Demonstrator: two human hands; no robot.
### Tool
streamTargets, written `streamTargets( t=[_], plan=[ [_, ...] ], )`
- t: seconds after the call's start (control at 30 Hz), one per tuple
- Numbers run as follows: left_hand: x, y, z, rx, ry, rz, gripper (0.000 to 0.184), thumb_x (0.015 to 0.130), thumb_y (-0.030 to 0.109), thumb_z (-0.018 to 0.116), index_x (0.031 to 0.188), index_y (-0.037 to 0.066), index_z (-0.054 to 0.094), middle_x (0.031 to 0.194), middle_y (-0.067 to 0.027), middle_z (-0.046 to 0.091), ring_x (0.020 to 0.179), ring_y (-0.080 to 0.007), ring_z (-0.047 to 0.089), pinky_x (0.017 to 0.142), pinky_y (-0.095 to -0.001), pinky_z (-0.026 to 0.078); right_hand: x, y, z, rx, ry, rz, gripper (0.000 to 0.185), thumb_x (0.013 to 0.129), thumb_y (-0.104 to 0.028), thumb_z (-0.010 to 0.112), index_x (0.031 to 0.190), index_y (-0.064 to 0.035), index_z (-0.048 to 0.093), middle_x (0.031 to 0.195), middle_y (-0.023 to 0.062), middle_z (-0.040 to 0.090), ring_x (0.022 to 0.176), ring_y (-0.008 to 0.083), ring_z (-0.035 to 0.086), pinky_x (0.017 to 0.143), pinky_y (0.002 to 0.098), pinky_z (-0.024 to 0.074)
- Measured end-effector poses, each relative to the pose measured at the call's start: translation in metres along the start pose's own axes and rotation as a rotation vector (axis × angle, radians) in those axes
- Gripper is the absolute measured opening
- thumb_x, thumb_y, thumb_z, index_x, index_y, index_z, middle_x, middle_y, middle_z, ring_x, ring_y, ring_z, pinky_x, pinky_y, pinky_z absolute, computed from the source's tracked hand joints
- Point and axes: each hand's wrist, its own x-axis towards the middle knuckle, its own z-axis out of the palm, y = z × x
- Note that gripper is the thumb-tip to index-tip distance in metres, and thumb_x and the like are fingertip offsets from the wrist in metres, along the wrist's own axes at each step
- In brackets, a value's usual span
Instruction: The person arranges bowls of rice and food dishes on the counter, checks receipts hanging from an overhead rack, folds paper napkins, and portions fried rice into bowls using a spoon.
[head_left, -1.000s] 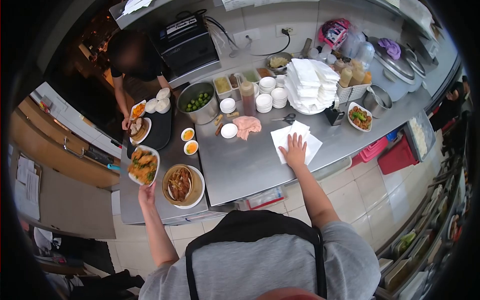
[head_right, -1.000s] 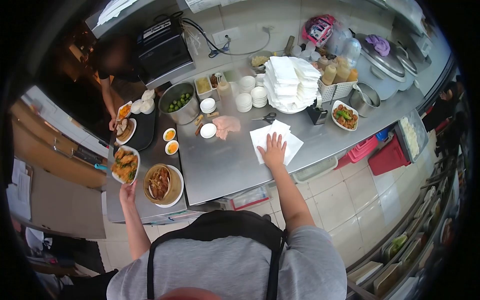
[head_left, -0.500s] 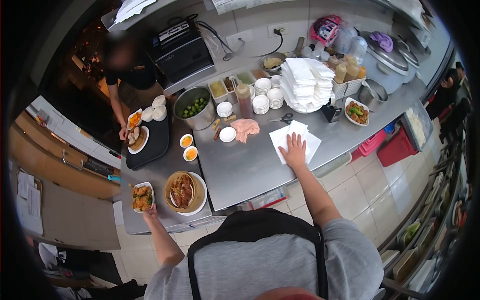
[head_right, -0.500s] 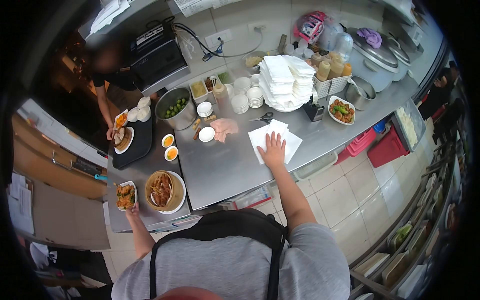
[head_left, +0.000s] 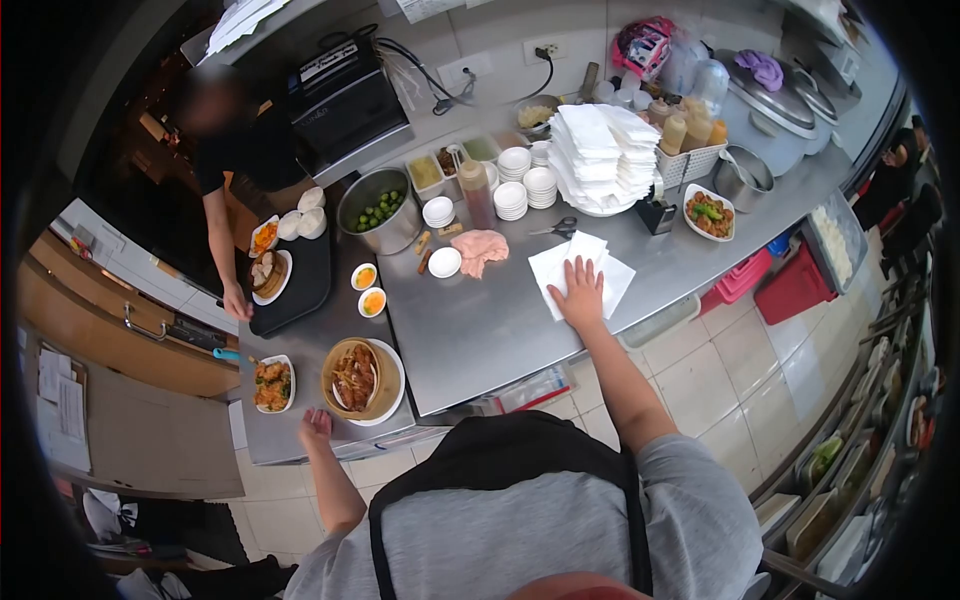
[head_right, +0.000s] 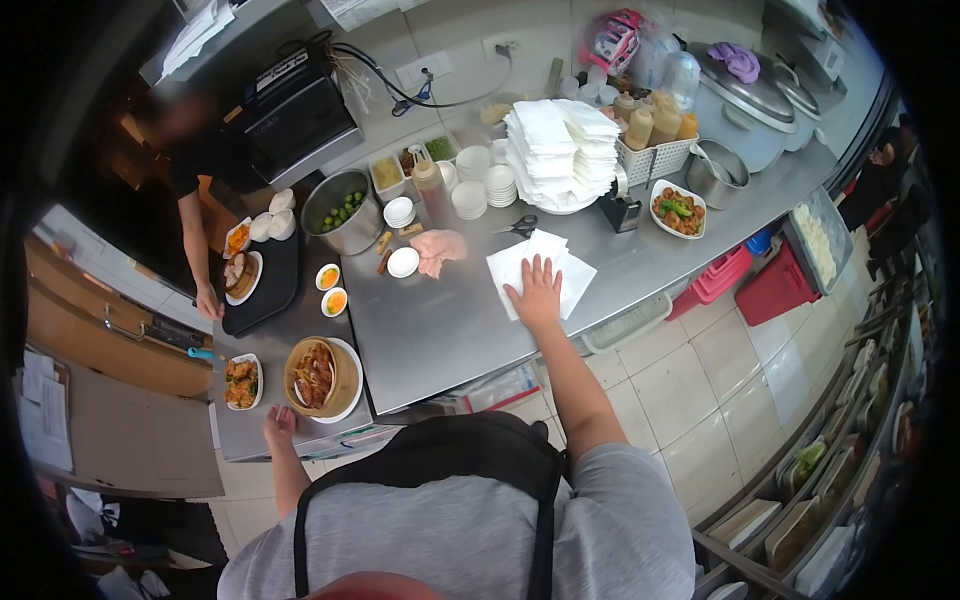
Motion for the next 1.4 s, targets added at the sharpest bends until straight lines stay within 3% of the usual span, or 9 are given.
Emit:
streamTargets(
  t=[0.13,0.2,0.4,0.63,0.87,0.93,1.13,1.33,1.4],
  plan=[
    [-0.021,-0.029,0.0,0.164,0.005,0.056,0.022,0.088,0.022,0.045,0.1,0.006,0.055,0.086,-0.0058,0.057,0.073,-0.0178,0.057,0.066,-0.0316,0.05,0.002,0.0,0.0,-0.003,-0.02,0.013,0.068,0.084,-0.051,0.043,0.135,-0.008,0.03,0.142,0.0142,0.023,0.133,0.031,0.015,0.107,0.0477,0.0077],
    [-0.053,-0.039,0.01,0.331,-0.087,0.068,0.013,0.087,0.019,0.048,0.088,0.007,0.055,0.078,-0.0037,0.057,0.068,-0.0163,0.057,0.062,-0.029,0.05,0.0,0.001,0.001,0.001,-0.016,0.007,0.068,0.083,-0.051,0.043,0.135,-0.0078,0.03,0.142,0.0142,0.023,0.133,0.0311,0.015,0.107,0.0478,0.0076],
    [-0.079,-0.066,0.02,0.434,-0.175,0.246,0.01,0.085,0.019,0.051,0.078,0.012,0.052,0.067,0.0015,0.052,0.059,-0.0103,0.052,0.055,-0.0247,0.048,0.0,0.004,0.003,0.036,0.035,-0.01,0.068,0.083,-0.05,0.045,0.133,-0.0062,0.034,0.141,0.0151,0.026,0.132,0.0322,0.016,0.106,0.0485,0.0084],
    [-0.081,-0.065,0.025,0.437,-0.112,0.251,0.009,0.085,0.02,0.052,0.08,0.013,0.054,0.066,0.0027,0.052,0.056,-0.0086,0.051,0.051,-0.0223,0.047,0.0,0.005,0.004,0.046,0.053,-0.017,0.066,0.082,-0.048,0.046,0.132,-0.0056,0.036,0.139,0.0158,0.028,0.131,0.0335,0.018,0.106,0.0496,0.0106],
    [-0.075,-0.066,0.024,0.503,-0.18,0.268,0.014,0.084,0.024,0.054,0.088,0.011,0.056,0.065,0.0025,0.05,0.055,-0.0083,0.05,0.046,-0.0222,0.046,0.0,0.008,0.014,0.023,0.135,-0.052,0.066,0.082,-0.048,0.047,0.129,-0.0041,0.038,0.137,0.0175,0.031,0.129,0.0355,0.022,0.104,0.0522,0.0144],
    [-0.068,-0.069,0.018,0.46,-0.163,0.304,0.016,0.084,0.026,0.055,0.086,0.01,0.055,0.063,0.0033,0.044,0.052,-0.0078,0.045,0.046,-0.0226,0.046,0.0,0.008,0.012,-0.005,0.149,-0.075,0.065,0.082,-0.049,0.047,0.129,-0.0042,0.039,0.137,0.0176,0.032,0.128,0.0356,0.024,0.103,0.0527,0.0157],
    [-0.091,-0.065,0.027,0.435,-0.172,0.263,0.01,0.085,0.019,0.054,0.083,0.01,0.055,0.064,0.0027,0.047,0.057,-0.0082,0.049,0.055,-0.0226,0.048,0.0,0.007,0.016,-0.046,0.126,-0.075,0.064,0.083,-0.049,0.044,0.13,-0.0053,0.039,0.138,0.0178,0.03,0.129,0.0357,0.023,0.103,0.0525,0.0158],
    [-0.076,-0.069,0.021,0.365,-0.208,0.237,0.015,0.084,0.017,0.056,0.096,0.011,0.059,0.066,0.0042,0.05,0.056,-0.0065,0.047,0.054,-0.0219,0.046,0.004,0.012,0.03,-0.044,0.212,-0.074,0.064,0.083,-0.05,0.045,0.13,-0.0066,0.038,0.139,0.017,0.029,0.13,0.0361,0.022,0.103,0.0552,0.016],
    [-0.074,-0.072,0.022,0.339,-0.218,0.267,0.016,0.083,0.02,0.058,0.097,0.014,0.059,0.07,0.0061,0.051,0.06,-0.0054,0.047,0.055,-0.0215,0.043,0.002,0.013,0.014,-0.08,0.024,-0.043,0.07,0.083,-0.055,0.04,0.135,-0.0092,0.031,0.141,0.0161,0.025,0.132,0.0334,0.018,0.105,0.0525,0.0124]
  ],
)
